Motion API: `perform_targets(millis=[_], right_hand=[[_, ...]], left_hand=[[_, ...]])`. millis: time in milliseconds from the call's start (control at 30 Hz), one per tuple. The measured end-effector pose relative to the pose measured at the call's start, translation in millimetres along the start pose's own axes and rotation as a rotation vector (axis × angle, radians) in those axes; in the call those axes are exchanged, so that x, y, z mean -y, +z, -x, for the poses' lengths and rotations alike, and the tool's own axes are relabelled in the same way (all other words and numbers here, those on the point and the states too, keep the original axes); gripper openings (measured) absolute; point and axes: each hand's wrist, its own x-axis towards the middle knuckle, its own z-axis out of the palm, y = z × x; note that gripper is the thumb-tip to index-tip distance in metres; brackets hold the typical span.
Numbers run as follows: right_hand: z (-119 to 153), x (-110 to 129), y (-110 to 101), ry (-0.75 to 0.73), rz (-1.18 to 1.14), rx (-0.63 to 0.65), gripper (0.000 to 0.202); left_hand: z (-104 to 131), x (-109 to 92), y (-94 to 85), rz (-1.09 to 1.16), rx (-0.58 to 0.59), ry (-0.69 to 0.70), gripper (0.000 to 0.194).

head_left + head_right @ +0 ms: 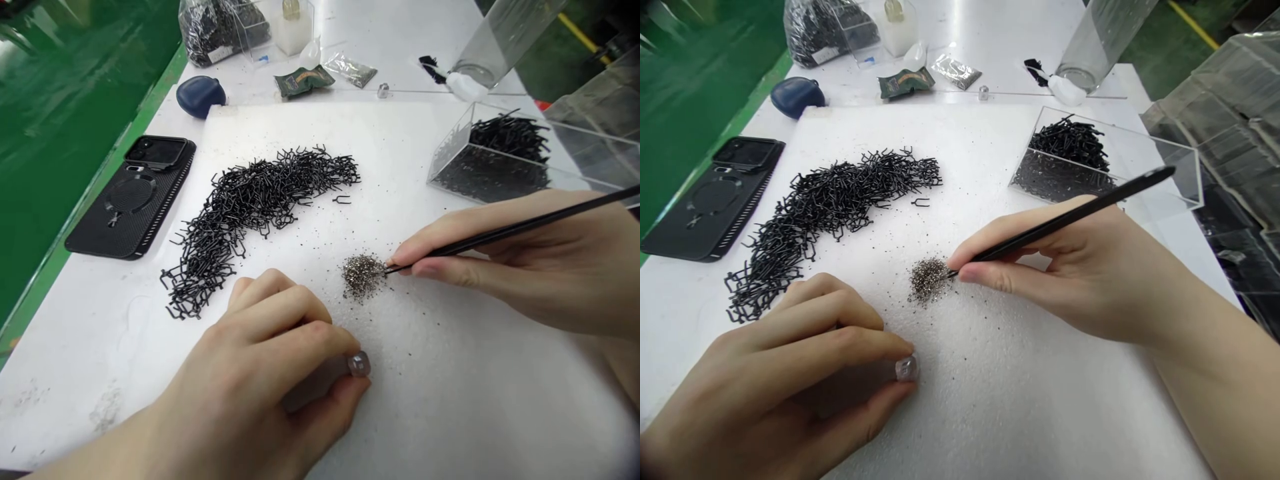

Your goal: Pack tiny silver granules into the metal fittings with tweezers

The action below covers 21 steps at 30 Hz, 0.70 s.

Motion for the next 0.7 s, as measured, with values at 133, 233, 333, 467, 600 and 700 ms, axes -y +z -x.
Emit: perform_targets(millis=[133,233,333,467,600,700], right_hand=[[-3.1,0.8,1.8,0.018,-0.030,-0.001,0.012],[-3.7,1.2,2.3,0.018,-0.034,-0.002,0.015],[-2.8,2.0,1.4,0.004,-0.023,0.004,0.015],[-2.5,3.3,-0.5,0.010,-0.003,0.015,0.014],[-4.4,3.5,-2.0,0.018,-0.009,0.013,0.015],[-4.3,3.4,-2.2,0.023,-0.032,0.013,0.016]], left_hand=[[0.7,-1.1,-0.3,0.001,0.010,0.005,0.015],[1.6,-0.7,-0.8,-0.015,0.008,-0.004,0.015],[2.0,0.3,-0.8,-0.013,0.013,0.007,0.014],[1.3,1.6,0.5,-0.006,0.008,0.016,0.017],[1.6,1.5,2.5,-0.019,-0.005,0.009,0.020],[1.6,1.8,3.4,-0.015,-0.013,0.016,0.018]])
